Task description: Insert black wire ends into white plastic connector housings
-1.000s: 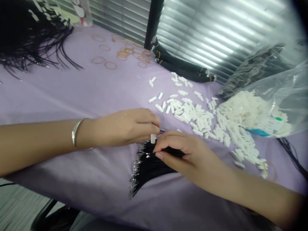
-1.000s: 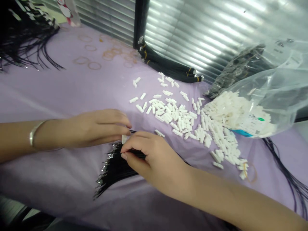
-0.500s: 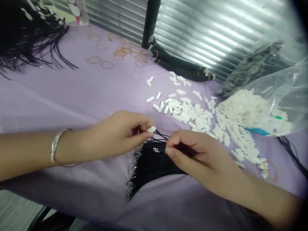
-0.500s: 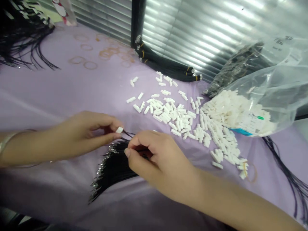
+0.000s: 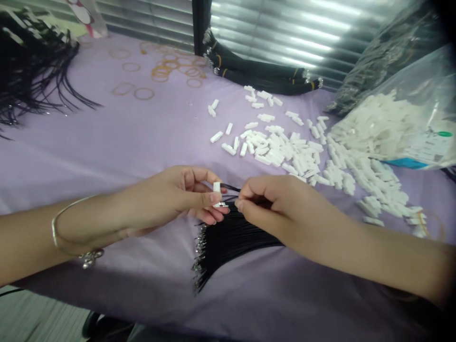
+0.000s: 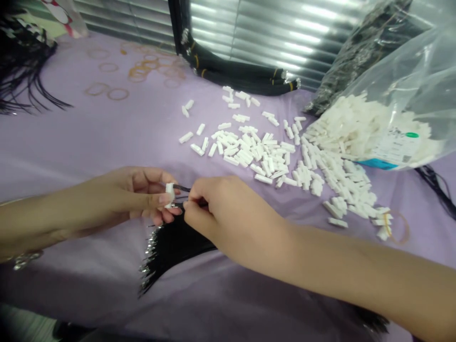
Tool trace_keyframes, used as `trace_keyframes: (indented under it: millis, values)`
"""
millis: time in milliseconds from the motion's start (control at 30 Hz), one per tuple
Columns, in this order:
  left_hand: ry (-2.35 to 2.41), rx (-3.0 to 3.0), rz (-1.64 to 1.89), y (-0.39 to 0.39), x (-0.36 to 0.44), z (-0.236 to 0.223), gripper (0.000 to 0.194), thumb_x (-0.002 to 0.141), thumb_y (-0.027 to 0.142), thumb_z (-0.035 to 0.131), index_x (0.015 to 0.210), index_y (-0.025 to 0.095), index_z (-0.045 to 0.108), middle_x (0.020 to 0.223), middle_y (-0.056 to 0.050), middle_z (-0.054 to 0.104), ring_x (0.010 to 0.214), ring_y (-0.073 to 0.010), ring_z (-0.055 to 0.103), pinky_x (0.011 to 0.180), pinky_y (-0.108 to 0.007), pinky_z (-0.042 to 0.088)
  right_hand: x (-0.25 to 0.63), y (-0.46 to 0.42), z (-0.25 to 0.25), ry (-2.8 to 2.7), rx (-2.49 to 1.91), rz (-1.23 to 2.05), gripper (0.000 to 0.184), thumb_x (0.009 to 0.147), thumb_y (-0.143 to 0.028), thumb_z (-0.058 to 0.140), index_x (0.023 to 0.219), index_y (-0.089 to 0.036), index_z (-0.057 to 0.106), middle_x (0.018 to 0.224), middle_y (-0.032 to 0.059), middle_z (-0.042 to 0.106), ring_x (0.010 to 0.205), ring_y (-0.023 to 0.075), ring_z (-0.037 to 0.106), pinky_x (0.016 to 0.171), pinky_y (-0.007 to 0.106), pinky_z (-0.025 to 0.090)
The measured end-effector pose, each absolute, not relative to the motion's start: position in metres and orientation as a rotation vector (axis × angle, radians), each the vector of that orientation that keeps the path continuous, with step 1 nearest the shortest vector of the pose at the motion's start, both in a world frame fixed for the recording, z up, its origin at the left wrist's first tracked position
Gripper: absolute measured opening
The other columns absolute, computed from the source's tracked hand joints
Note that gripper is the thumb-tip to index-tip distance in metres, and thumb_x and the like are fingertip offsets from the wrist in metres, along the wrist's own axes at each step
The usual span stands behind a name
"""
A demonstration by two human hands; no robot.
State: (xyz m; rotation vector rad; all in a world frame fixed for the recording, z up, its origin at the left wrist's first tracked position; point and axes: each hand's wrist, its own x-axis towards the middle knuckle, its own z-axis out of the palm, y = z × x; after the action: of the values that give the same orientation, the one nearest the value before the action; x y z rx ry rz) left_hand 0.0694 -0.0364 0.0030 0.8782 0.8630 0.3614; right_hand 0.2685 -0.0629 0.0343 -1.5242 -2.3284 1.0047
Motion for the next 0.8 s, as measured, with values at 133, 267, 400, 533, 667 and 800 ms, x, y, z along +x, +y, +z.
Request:
trace_keyframes:
  millis: [133, 267, 400, 533, 667, 800]
  values:
    - [0.829, 0.839, 0.343, -0.036, 0.068, -0.001, 0.003, 0.081, 0.013, 0.068, 0.078, 0.014, 0.066, 0.075, -0.002, 0.074, 0.067, -0.0092, 0.070, 0.060, -0.012, 0.057, 0.268, -0.062, 0.032, -2.265, -1.545, 1.069, 0.019, 0.081, -0.021, 0.053, 0.062, -0.020, 0.057, 0.047, -0.0079, 0.045, 0.041, 0.0045, 0.038, 0.037, 0.019, 0.026]
    - [0.828, 0.812, 0.340, -0.036, 0.068, -0.001, 0.005, 0.081, 0.011, 0.067, 0.076, 0.014, 0.066, 0.075, -0.002, 0.074, 0.067, -0.0096, 0.070, 0.060, -0.012, 0.057, 0.269, -0.063, 0.027, -2.228, -1.512, 1.101, 0.017, 0.079, -0.020, 0.054, 0.063, -0.020, 0.059, 0.048, -0.0081, 0.050, 0.043, 0.0042, 0.041, 0.037, 0.017, 0.029]
    - [0.853, 0.794, 0.317, -0.036, 0.070, 0.001, 0.009, 0.082, 0.007, 0.064, 0.076, 0.014, 0.065, 0.075, -0.001, 0.074, 0.068, -0.0095, 0.071, 0.062, -0.014, 0.058, 0.270, -0.064, 0.026, -2.210, -1.488, 1.098, 0.017, 0.078, -0.019, 0.055, 0.062, -0.020, 0.060, 0.047, -0.0084, 0.050, 0.041, 0.0036, 0.041, 0.035, 0.016, 0.028]
    - [0.860, 0.780, 0.310, -0.034, 0.071, 0.004, 0.010, 0.079, 0.004, 0.065, 0.076, 0.013, 0.063, 0.071, -0.001, 0.074, 0.065, -0.0091, 0.070, 0.062, -0.014, 0.058, 0.271, -0.065, 0.026, -2.208, -1.461, 1.110, 0.017, 0.077, -0.017, 0.056, 0.061, -0.020, 0.059, 0.045, -0.0086, 0.049, 0.041, 0.0032, 0.040, 0.035, 0.016, 0.027]
    - [0.853, 0.777, 0.315, -0.034, 0.072, 0.004, 0.014, 0.077, 0.000, 0.064, 0.076, 0.013, 0.061, 0.070, 0.000, 0.074, 0.064, -0.0100, 0.070, 0.063, -0.016, 0.059, 0.272, -0.063, 0.024, -2.230, -1.447, 1.033, 0.017, 0.076, -0.016, 0.057, 0.060, -0.020, 0.060, 0.045, -0.0089, 0.048, 0.040, 0.0025, 0.039, 0.035, 0.016, 0.026]
    - [0.863, 0.792, 0.313, -0.035, 0.072, 0.004, 0.015, 0.079, -0.002, 0.061, 0.077, 0.013, 0.061, 0.071, -0.001, 0.075, 0.064, -0.0105, 0.071, 0.061, -0.016, 0.059, 0.271, -0.060, 0.022, -2.256, -1.440, 1.002, 0.017, 0.075, -0.016, 0.057, 0.058, -0.019, 0.060, 0.044, -0.0089, 0.048, 0.040, 0.0022, 0.038, 0.034, 0.016, 0.025]
